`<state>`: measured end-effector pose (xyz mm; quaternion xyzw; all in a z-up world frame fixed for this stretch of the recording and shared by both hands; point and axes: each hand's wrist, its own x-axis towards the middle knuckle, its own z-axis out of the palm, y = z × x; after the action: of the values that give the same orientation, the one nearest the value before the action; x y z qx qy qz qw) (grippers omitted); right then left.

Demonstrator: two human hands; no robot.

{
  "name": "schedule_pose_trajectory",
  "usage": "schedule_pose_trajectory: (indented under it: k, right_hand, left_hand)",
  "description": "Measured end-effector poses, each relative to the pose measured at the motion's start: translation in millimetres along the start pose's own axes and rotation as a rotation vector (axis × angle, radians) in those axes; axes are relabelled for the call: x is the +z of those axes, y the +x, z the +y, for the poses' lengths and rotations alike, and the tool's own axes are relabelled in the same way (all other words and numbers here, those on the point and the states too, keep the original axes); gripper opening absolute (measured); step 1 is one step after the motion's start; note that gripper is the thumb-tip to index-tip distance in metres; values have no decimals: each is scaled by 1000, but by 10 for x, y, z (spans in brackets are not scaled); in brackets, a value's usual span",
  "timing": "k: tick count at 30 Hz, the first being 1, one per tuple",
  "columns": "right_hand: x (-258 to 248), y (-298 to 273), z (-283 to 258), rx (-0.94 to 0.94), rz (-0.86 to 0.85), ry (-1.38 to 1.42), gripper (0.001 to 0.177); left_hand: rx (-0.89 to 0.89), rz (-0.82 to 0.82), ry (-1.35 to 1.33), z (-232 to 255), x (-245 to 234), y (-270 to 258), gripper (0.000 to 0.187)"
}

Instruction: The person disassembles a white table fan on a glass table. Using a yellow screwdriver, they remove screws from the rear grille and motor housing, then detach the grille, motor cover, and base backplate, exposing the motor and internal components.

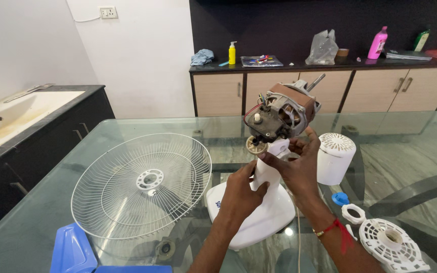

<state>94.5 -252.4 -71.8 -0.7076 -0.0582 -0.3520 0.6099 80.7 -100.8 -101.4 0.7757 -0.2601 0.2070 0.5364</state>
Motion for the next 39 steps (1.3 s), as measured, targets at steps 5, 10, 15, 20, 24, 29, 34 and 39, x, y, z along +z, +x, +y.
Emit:
schedule_pose_trajectory:
  k: [5,10,15,20,24,29,34,39]
  right_hand:
    - [-365,-144,159,-47,-69,-171,85]
    - [-619,-363,267,-99,-175,-333,52]
    - [-766,-479,382,41,-301,-471,50]
    - [-846,-568,611,236,-445,-525,54]
    - [-839,-593,794,285,-494,-472,63]
    - [-793,-605,872,136,-429,-512,79]
    - [-480,-573,736,-153,-241,-338,104]
    - [77,-553,561,-154,-124,-238,108]
  left_hand:
    - [16,9,-31,-38,1,-10,56]
    - [37,38,-16,-108,51,-29,50]
    - [-46,-7,-12,-202,97,-132,56]
    - [-216,-116,132,-277,117,-346,74]
    - [-245,-107,208,-337,126,-510,80]
    - [-135,12,270,-511,-2,-699,80]
    - [-139,128,363,-694,-125,-788,81]
    - [-112,177,323,-756,-67,-830,75]
